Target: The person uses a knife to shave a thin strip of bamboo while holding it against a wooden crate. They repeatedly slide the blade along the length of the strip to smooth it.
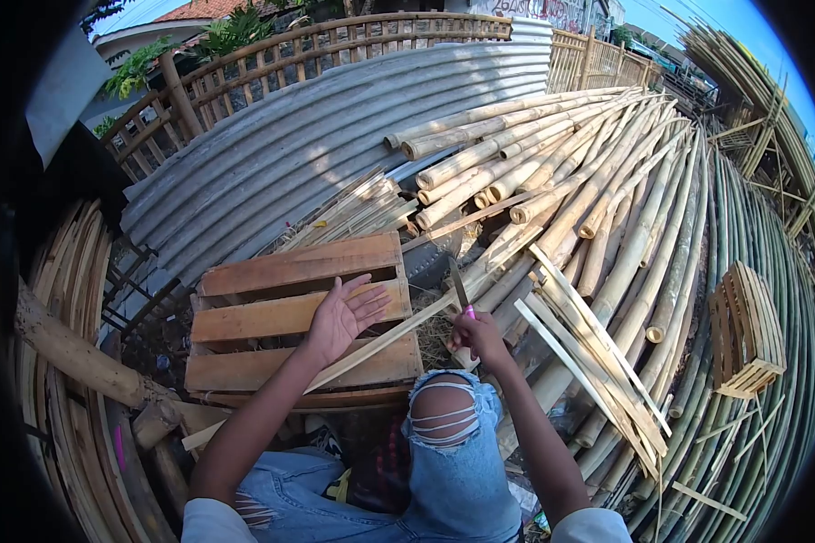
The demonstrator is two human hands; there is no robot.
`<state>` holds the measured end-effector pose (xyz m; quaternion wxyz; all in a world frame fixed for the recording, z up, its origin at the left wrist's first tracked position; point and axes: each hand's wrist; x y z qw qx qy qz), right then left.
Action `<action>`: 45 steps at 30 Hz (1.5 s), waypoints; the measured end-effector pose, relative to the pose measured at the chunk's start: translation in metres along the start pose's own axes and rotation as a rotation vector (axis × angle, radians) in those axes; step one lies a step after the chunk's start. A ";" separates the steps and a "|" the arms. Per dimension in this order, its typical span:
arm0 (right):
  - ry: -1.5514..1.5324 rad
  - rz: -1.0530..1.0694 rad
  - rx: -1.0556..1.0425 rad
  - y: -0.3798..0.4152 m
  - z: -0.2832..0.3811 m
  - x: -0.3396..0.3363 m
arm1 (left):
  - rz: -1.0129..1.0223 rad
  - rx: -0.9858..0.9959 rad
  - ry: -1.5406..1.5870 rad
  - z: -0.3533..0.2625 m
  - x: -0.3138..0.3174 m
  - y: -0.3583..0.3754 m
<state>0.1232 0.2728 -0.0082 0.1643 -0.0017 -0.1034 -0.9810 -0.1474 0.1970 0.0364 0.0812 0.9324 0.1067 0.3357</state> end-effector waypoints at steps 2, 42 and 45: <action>-0.311 0.187 0.018 0.001 0.021 0.020 | 0.145 -0.106 0.137 -0.001 0.012 0.000; -0.001 -0.121 -0.045 -0.033 0.015 0.047 | 0.196 0.915 -1.885 0.051 0.023 0.015; 0.509 -0.295 -0.182 -0.021 0.024 0.035 | 0.252 0.794 -1.837 0.052 0.016 0.012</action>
Point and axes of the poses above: each hand's wrist, its own y-axis away from the middle knuckle, its own x-axis out of the palm, z = x × y, and after that the axes turned 13 degrees about -z, right-handed
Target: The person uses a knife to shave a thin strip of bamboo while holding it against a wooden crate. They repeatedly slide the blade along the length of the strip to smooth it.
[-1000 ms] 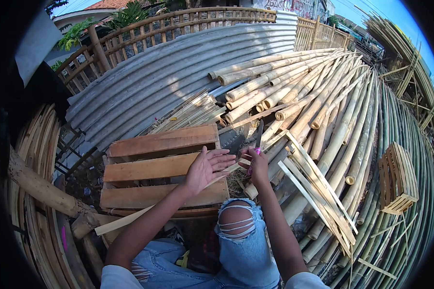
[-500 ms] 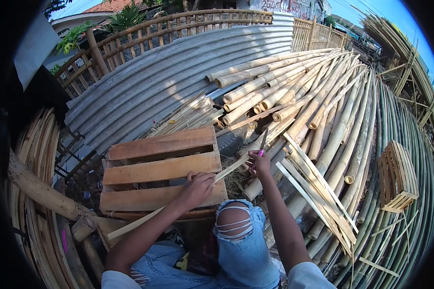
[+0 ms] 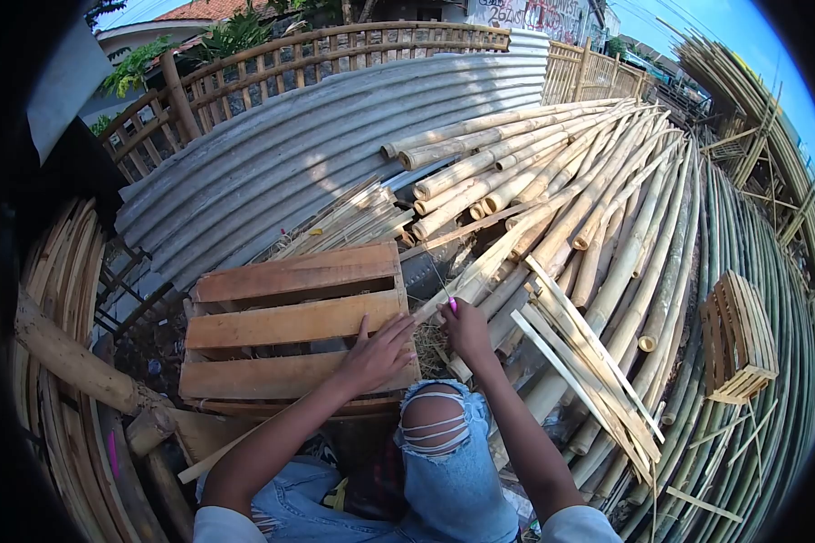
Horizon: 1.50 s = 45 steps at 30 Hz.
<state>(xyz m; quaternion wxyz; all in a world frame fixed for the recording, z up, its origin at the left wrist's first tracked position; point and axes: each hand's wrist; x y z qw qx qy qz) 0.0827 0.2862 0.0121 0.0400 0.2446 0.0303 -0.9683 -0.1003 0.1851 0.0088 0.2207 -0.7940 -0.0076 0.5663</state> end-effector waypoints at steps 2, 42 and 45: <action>0.281 -0.069 -0.079 0.004 0.001 -0.010 | -0.028 -0.007 0.085 -0.001 0.004 0.004; 0.721 -0.143 -0.596 -0.030 -0.014 -0.018 | -0.240 -0.006 0.202 0.017 0.004 0.005; 0.730 0.014 -0.523 -0.010 0.004 -0.012 | -0.258 -0.011 0.192 0.016 0.006 0.005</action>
Point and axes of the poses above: each hand's wrist, its own y-axis away from the middle knuckle, its own x-axis out of the palm, z = x × y, and after that the axes turned 13 degrees about -z, right-handed
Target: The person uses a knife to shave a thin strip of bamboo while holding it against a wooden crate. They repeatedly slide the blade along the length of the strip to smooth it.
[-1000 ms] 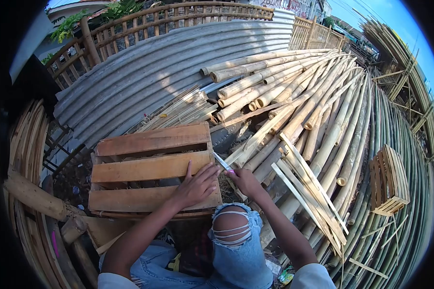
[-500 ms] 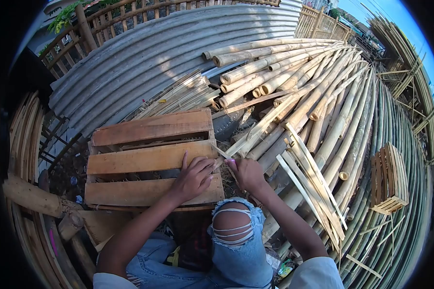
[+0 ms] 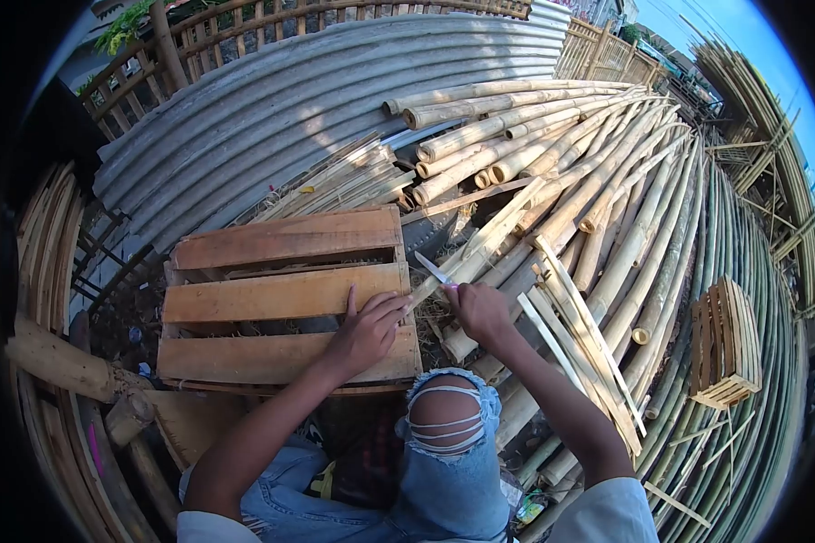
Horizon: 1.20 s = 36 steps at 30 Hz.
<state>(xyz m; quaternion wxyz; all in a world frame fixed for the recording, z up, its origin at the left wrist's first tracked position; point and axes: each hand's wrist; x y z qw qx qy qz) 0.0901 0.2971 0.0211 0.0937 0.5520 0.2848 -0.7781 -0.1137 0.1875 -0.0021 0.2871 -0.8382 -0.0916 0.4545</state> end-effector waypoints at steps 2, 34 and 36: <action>-0.101 0.076 -0.128 0.023 0.023 0.008 | -0.012 0.015 -0.037 -0.001 0.001 0.001; 0.142 0.047 0.042 -0.039 -0.032 -0.006 | -0.002 -0.054 0.060 0.002 0.006 -0.007; 0.120 0.074 -0.067 -0.015 -0.013 0.002 | 0.006 -0.032 0.060 0.000 0.006 -0.003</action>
Point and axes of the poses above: each hand's wrist, its own y-axis away from the middle knuckle, its own x-axis out of the palm, z = x × y, and after that the axes turned 13 degrees about -z, right-handed
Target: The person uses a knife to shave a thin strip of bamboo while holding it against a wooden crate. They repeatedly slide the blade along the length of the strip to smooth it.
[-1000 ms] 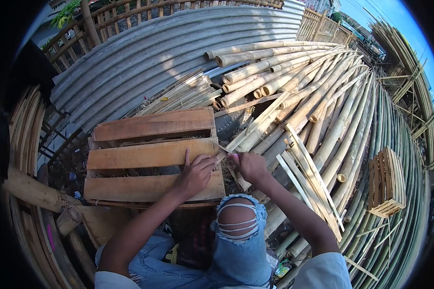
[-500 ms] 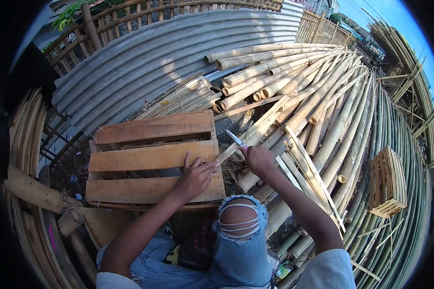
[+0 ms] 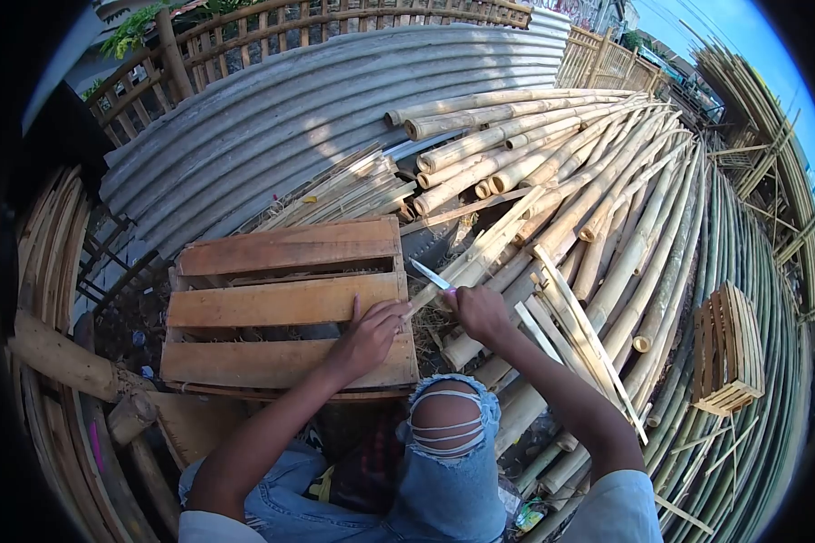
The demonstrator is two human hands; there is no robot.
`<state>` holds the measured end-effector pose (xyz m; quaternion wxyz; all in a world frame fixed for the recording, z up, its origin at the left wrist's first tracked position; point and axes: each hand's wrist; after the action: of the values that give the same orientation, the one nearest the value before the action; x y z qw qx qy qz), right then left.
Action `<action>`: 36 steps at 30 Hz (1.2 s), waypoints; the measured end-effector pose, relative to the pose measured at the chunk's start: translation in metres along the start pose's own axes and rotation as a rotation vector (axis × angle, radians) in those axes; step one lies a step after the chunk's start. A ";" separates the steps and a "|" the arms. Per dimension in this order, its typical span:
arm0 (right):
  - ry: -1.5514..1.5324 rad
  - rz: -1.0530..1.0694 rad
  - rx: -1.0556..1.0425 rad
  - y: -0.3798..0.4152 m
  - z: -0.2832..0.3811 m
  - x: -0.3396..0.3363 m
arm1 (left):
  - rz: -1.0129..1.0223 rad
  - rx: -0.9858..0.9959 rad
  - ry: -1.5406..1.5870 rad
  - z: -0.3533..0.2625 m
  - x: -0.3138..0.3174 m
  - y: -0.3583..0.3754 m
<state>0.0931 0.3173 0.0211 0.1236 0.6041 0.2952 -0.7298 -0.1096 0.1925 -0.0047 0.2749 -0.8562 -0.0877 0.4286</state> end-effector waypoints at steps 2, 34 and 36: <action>-0.009 0.033 -0.066 -0.005 -0.014 -0.007 | 0.030 0.001 -0.022 -0.001 -0.005 0.002; 0.183 0.249 -0.022 -0.021 0.008 -0.041 | 0.008 0.065 -0.147 0.001 0.005 -0.003; 0.151 0.244 -0.121 -0.018 0.000 -0.036 | 0.042 0.033 -0.115 -0.001 0.004 -0.003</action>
<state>0.0922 0.3252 0.0607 0.2249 0.6801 0.2717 -0.6427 -0.1057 0.1956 -0.0052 0.2745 -0.8270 -0.0781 0.4843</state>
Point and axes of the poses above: each hand's wrist, its own y-axis away from the middle knuckle, its own x-axis out of the palm, z = x × y, and after that the axes turned 13 degrees about -z, right-handed
